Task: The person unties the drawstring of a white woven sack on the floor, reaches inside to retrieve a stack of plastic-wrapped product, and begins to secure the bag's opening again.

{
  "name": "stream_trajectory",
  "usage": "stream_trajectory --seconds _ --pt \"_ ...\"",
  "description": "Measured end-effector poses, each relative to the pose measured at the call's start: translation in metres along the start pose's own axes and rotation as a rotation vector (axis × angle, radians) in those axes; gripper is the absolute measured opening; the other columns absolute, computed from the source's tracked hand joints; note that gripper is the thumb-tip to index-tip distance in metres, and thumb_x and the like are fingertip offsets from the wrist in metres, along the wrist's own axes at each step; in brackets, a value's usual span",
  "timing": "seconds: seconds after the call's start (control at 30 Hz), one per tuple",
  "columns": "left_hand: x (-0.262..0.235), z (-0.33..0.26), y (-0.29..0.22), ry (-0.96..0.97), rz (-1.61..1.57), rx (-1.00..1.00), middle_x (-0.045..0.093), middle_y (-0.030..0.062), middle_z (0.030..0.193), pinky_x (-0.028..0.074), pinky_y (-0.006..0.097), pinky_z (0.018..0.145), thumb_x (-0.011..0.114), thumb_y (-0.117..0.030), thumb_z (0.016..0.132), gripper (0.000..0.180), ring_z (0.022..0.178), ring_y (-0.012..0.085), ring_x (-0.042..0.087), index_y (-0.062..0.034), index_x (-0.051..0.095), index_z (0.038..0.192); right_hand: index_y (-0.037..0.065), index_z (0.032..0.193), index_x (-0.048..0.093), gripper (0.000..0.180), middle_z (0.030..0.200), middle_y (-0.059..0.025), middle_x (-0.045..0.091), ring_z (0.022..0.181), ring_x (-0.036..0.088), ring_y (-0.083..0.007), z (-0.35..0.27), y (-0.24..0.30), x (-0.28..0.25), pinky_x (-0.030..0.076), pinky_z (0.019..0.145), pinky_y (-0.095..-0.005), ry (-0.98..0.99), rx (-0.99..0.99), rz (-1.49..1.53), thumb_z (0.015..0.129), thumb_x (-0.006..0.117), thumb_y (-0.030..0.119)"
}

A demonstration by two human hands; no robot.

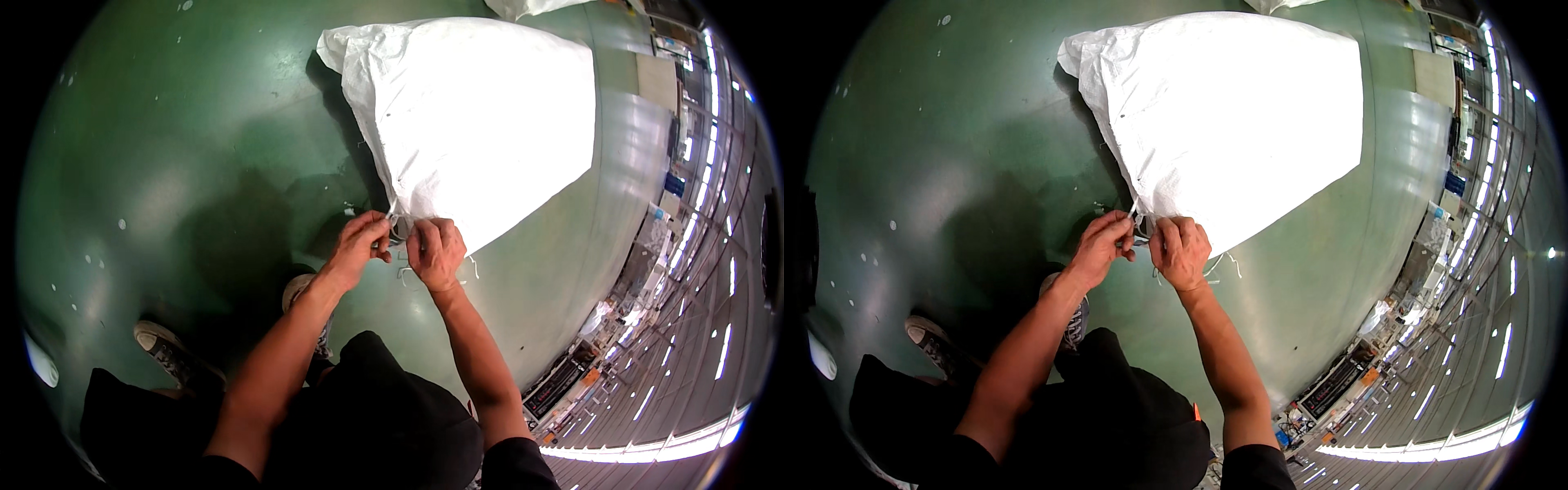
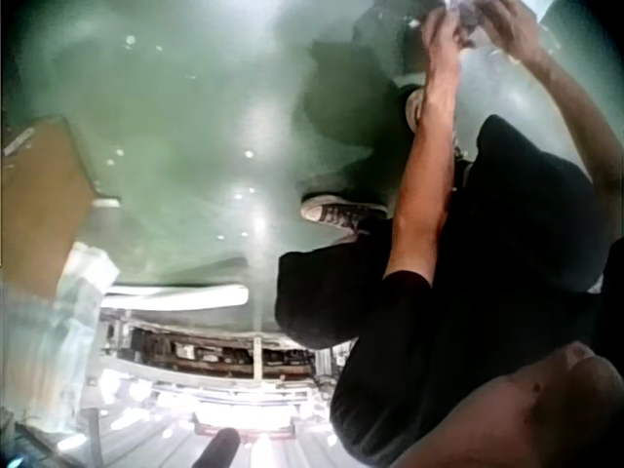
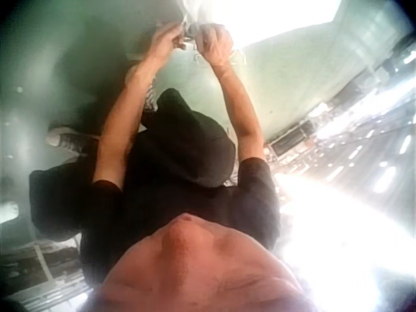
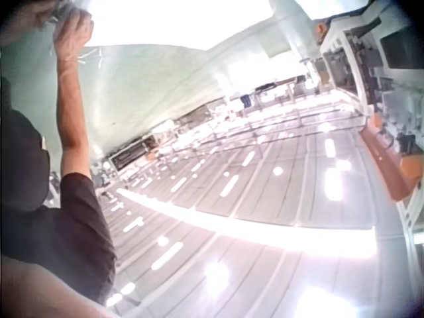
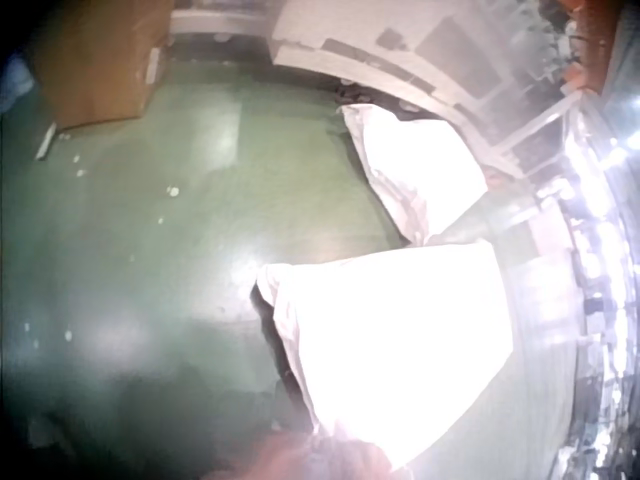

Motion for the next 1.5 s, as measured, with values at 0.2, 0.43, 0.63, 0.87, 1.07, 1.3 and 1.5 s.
stream_trajectory --seconds 0.2,0.43,0.63,0.87,1.07,1.3,1.5 --pt "0.009 0.007 -0.019 -0.143 0.326 -0.161 0.054 -0.0022 0.085 0.05 0.028 0.063 0.064 -0.034 0.092 0.031 0.074 0.0096 0.052 -0.0049 0.062 0.102 0.01 0.094 0.062 0.025 0.084 -0.0045 0.059 0.07 0.057 -0.0228 -0.001 -0.002 0.001 0.045 0.062 -0.0344 0.003 0.029 -0.021 0.071 0.071 0.006" --pt "0.006 0.016 -0.022 -0.169 0.65 0.009 0.057 -0.0009 0.07 0.047 0.026 0.055 0.063 -0.024 0.092 0.023 0.063 0.0086 0.055 -0.0015 0.065 0.098 0.01 0.093 0.062 0.024 0.084 -0.005 0.059 0.07 0.058 -0.0227 -0.002 -0.002 0.003 0.045 0.062 -0.0343 0.005 0.016 -0.029 0.071 0.07 0.007" --pt "0.01 -0.001 -0.004 0.023 0.403 -0.035 0.051 0.0008 0.067 0.04 0.027 0.05 0.055 -0.021 0.092 0.025 0.057 0.0089 0.048 -0.0008 0.059 0.079 0.01 0.093 0.062 0.024 0.084 -0.0052 0.058 0.069 0.058 -0.0234 -0.001 -0.002 0.003 0.045 0.061 -0.0351 -0.025 -0.009 -0.022 0.071 0.069 0.006" --pt "-0.005 -0.023 -0.011 0.509 1.203 -0.075 0.058 0.0093 0.062 0.046 0.036 0.059 0.055 -0.025 0.086 0.025 0.061 0.0206 0.058 -0.0013 0.063 0.085 0.009 0.102 0.066 0.028 0.083 -0.008 0.061 0.067 0.06 -0.0279 -0.004 0.013 -0.009 0.048 0.059 -0.0371 0.065 0.139 -0.036 0.075 0.069 0.005" --pt "-0.003 -0.015 -0.033 -0.264 1.076 0.486 0.063 0.0081 0.093 0.048 0.034 0.063 0.063 -0.009 0.086 0.019 0.067 0.0212 0.059 -0.0044 0.065 0.105 0.006 0.132 0.051 0.046 0.075 -0.0148 0.067 0.062 0.064 -0.0345 -0.037 0.05 0.011 0.05 0.057 -0.0431 0.319 0.52 -0.083 0.088 0.062 0.014" --pt "0.017 0.006 -0.016 -0.082 0.96 0.509 0.062 0.0078 0.099 0.05 0.036 0.068 0.057 -0.009 0.087 0.021 0.071 0.0247 0.062 -0.0079 0.063 0.108 0.001 0.136 0.039 0.053 0.068 -0.0166 0.064 0.061 0.062 -0.0393 -0.069 0.054 0.046 0.047 0.056 -0.0472 0.351 0.802 0.272 0.09 0.06 0.019" --pt "0.018 0.008 -0.018 -0.039 1.127 0.327 0.065 0.0105 0.082 0.05 0.034 0.065 0.063 -0.013 0.088 0.024 0.067 0.0218 0.063 -0.0006 0.064 0.108 0.001 0.133 0.039 0.051 0.067 -0.016 0.064 0.061 0.062 -0.0401 -0.071 0.066 0.018 0.047 0.057 -0.0469 0.514 0.814 0.388 0.089 0.06 0.017"
Point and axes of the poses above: each hand's wrist, its own z-axis towards the middle knuckle, its own x-axis out of the palm, y = z × x, the point moved 2 cm from there along z, towards the middle knuckle
